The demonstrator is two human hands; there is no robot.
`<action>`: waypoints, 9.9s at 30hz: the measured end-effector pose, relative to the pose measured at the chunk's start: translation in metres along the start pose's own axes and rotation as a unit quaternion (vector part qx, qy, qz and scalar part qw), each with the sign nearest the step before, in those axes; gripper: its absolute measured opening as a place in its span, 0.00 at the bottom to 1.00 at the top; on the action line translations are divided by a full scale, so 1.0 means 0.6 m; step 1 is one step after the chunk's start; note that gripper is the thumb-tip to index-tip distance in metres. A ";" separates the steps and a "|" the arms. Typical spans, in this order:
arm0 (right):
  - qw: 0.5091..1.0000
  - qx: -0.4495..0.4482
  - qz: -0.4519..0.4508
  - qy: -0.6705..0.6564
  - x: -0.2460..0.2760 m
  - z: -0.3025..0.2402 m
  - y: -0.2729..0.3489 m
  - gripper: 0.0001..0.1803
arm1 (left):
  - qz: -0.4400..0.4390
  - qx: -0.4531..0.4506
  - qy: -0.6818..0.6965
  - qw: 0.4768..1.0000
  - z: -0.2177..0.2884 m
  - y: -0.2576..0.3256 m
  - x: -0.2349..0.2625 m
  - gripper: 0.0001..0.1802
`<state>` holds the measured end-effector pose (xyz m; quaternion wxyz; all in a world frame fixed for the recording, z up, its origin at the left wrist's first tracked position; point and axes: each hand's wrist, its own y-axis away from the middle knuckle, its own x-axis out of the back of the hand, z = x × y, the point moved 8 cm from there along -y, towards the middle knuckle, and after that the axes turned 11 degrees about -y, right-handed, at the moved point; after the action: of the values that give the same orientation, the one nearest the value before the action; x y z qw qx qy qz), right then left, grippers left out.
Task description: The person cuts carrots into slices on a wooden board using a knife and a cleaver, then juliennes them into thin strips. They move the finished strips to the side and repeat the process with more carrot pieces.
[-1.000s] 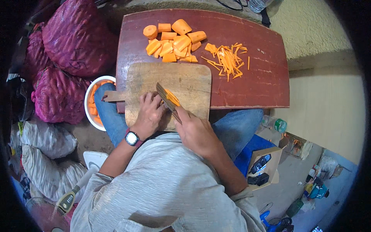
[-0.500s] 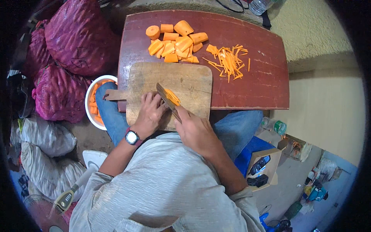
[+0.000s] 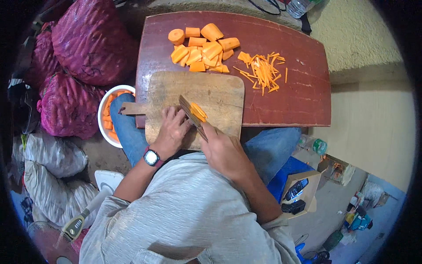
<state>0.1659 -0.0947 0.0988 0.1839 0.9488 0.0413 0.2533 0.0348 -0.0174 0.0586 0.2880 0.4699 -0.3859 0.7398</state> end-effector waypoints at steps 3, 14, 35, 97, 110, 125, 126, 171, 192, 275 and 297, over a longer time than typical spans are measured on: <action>1.000 0.002 0.000 -0.015 0.000 -0.001 0.023 0.21 | 0.002 0.000 -0.002 1.000 0.001 0.006 -0.003 0.19; 1.000 -0.001 -0.003 -0.007 -0.003 -0.003 0.022 0.18 | 0.009 -0.002 0.011 1.000 -0.003 0.007 -0.003 0.19; 0.999 0.035 0.007 -0.004 -0.001 -0.009 0.007 0.19 | 0.015 -0.031 -0.042 0.999 0.012 0.007 -0.004 0.21; 0.997 0.074 0.024 0.004 -0.020 -0.018 0.008 0.20 | 0.078 0.032 0.036 0.996 -0.008 0.019 0.015 0.21; 0.997 -0.011 0.002 -0.080 0.019 0.028 0.035 0.15 | 0.170 0.185 0.021 0.968 -0.116 0.047 0.054 0.10; 0.959 0.031 0.240 0.148 0.259 0.106 0.003 0.17 | 0.104 0.158 -0.080 0.979 -0.093 0.030 0.044 0.10; 0.948 0.078 0.238 0.195 0.241 0.088 0.016 0.18 | 0.107 0.143 -0.067 0.982 -0.083 0.012 0.044 0.10; 0.936 0.037 0.303 0.177 0.213 0.136 0.183 0.23 | -0.109 -0.286 0.011 0.952 0.135 -0.471 -0.178 0.28; 0.956 0.031 0.267 0.116 0.181 0.138 0.161 0.23 | -0.114 0.019 0.204 0.972 0.030 -0.466 -0.203 0.28; 0.684 -0.262 0.655 0.187 0.150 0.740 0.755 0.24 | 0.000 0.045 -0.105 0.994 -0.061 0.028 0.000 0.34; 0.655 -0.402 0.639 -0.030 0.162 0.773 0.713 0.42 | -0.007 0.051 -0.103 0.993 -0.063 0.029 -0.004 0.33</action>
<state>0.4741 -0.6277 -0.0708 0.3412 0.5819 -0.6866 0.2712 0.0043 0.0052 0.0411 0.2279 0.5601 -0.3719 0.7043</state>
